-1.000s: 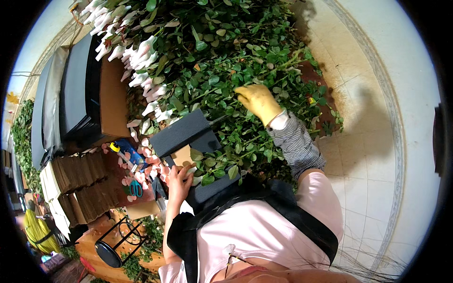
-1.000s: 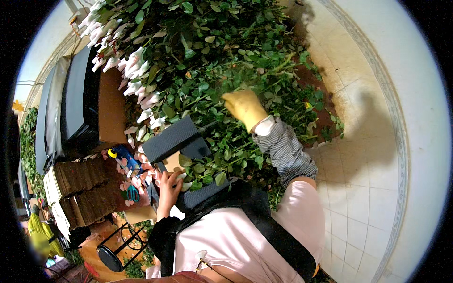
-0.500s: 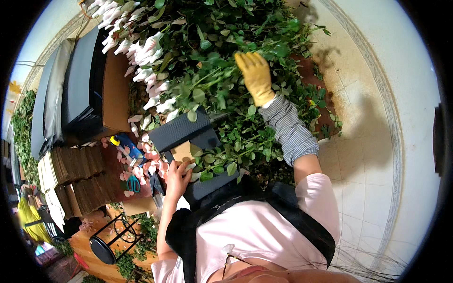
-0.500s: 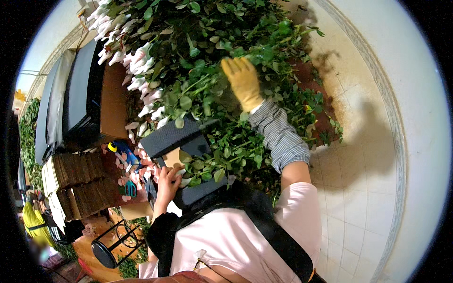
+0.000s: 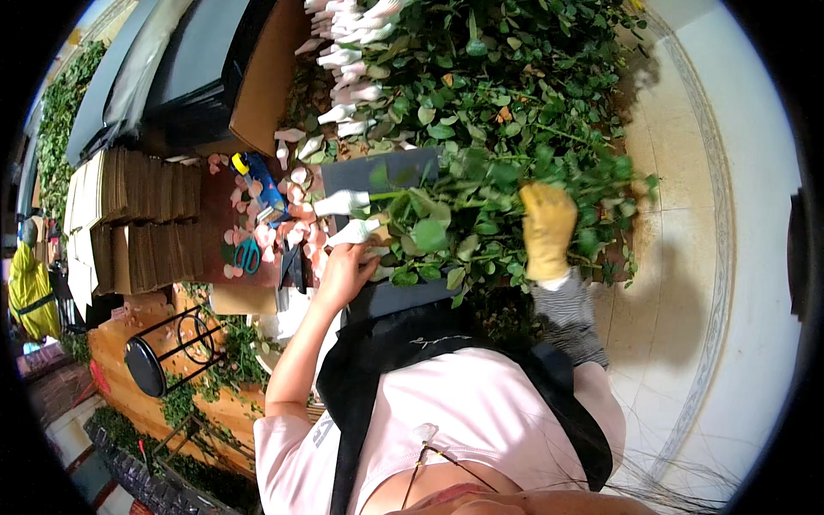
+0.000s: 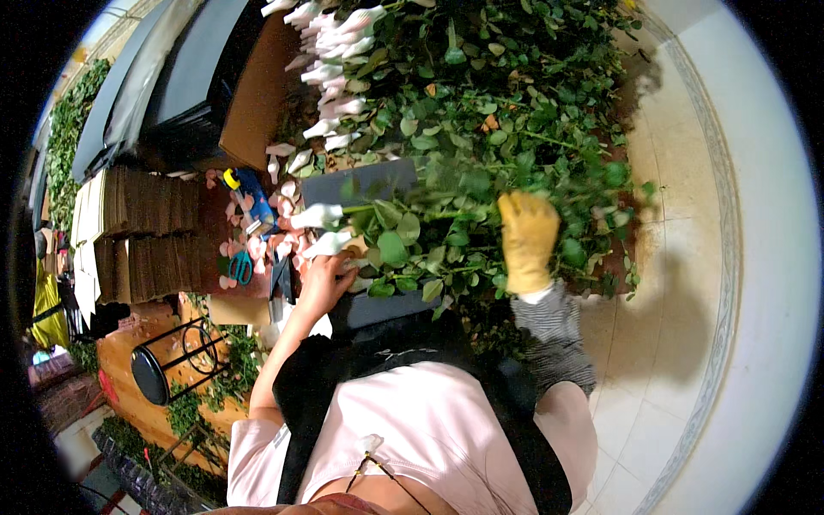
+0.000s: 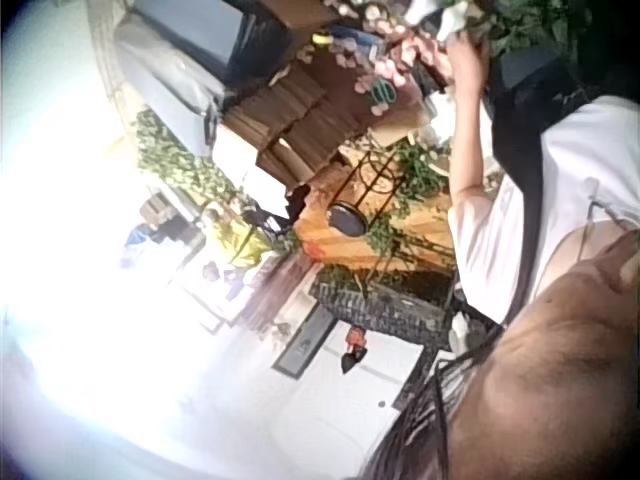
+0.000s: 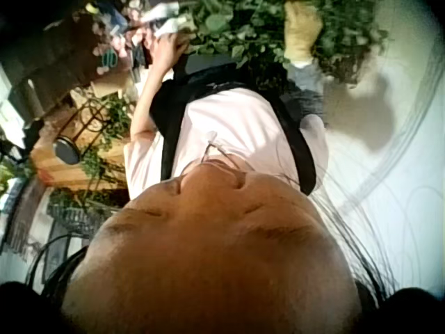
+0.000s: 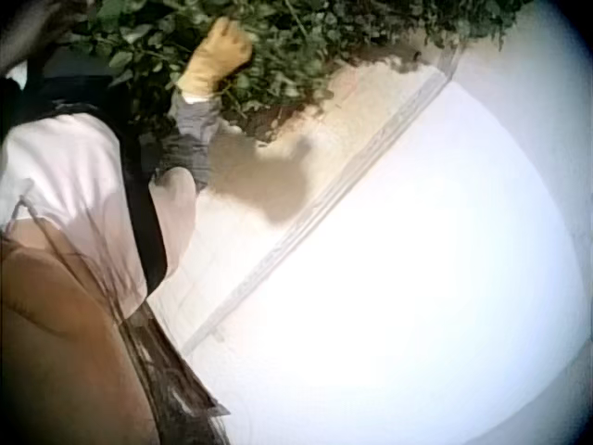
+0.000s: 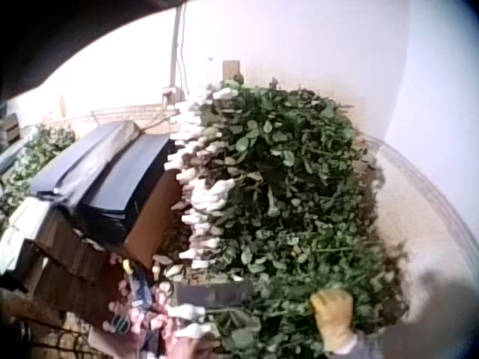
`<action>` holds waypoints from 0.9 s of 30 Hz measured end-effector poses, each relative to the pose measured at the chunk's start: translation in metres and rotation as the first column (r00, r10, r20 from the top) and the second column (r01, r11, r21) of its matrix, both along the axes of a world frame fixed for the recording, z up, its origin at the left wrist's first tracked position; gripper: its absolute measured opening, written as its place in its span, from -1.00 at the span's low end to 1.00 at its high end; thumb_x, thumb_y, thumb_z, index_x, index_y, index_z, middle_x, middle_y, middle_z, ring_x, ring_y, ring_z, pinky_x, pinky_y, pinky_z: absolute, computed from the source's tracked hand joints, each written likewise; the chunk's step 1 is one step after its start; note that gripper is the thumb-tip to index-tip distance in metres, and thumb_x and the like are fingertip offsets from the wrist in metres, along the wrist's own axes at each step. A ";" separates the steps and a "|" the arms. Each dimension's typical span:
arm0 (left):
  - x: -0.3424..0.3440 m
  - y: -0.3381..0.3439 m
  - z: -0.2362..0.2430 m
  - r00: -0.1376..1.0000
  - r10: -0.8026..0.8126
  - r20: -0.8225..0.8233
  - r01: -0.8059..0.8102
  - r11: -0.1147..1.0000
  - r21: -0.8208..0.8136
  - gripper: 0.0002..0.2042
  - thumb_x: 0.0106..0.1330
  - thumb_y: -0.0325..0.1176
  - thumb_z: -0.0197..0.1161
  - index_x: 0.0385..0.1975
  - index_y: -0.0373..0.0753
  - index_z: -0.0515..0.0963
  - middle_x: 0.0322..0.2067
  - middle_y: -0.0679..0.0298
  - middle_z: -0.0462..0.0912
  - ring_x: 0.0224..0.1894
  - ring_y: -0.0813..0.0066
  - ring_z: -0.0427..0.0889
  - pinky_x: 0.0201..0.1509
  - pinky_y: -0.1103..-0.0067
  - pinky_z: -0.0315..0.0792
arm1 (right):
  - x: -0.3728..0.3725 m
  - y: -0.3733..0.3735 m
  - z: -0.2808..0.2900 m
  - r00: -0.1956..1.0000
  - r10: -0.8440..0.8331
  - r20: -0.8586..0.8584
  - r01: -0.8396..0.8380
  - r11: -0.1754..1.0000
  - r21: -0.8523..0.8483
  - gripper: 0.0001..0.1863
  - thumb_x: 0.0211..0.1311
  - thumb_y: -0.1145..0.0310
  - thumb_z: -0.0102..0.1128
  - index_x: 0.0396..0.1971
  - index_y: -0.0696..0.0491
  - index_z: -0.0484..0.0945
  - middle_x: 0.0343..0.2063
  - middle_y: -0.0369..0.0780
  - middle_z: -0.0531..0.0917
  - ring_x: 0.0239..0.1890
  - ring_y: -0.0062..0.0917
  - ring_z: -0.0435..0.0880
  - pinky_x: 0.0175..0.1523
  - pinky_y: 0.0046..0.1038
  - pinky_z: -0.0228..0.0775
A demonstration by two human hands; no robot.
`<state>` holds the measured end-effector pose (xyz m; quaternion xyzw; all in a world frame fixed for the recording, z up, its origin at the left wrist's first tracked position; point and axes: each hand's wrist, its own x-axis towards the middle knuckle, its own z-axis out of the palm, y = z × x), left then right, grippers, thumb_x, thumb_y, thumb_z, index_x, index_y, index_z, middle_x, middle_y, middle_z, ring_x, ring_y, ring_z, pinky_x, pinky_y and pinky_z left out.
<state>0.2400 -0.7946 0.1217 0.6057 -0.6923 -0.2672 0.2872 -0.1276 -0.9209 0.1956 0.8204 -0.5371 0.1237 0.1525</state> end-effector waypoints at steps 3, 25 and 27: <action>-0.002 0.006 0.004 0.999 0.005 0.032 -0.006 1.000 0.015 -0.74 0.25 -0.35 0.35 -0.09 -0.26 0.64 -0.28 0.07 0.64 -0.23 0.04 0.67 -0.16 0.31 0.54 | -0.007 0.034 -0.081 0.992 -0.070 -0.103 0.090 0.974 0.210 -0.76 0.12 0.36 0.26 -0.17 -0.04 0.60 -0.22 -0.28 0.68 -0.15 -0.38 0.66 -0.07 -0.26 0.51; 0.006 -0.028 0.020 0.918 -0.153 0.365 0.190 0.979 -0.068 -0.44 -0.01 -0.21 0.55 0.03 -0.25 0.57 0.25 0.03 0.36 0.29 -0.08 0.33 0.34 0.16 0.27 | 0.031 0.035 -0.046 0.970 -0.169 0.172 0.085 0.906 0.415 -0.76 0.25 0.23 0.27 -0.50 0.09 0.64 -0.57 -0.13 0.64 -0.42 -0.19 0.66 -0.21 -0.14 0.51; 0.003 -0.029 0.014 0.931 -0.160 0.328 0.193 0.978 -0.073 -0.44 -0.02 -0.23 0.55 0.03 -0.24 0.56 0.27 0.02 0.36 0.29 -0.10 0.33 0.34 0.12 0.27 | 0.015 0.036 -0.087 0.936 -0.236 0.260 0.051 0.825 0.563 -0.74 0.27 0.18 0.26 -0.27 0.10 0.64 -0.43 -0.09 0.69 -0.33 -0.14 0.67 -0.15 -0.12 0.51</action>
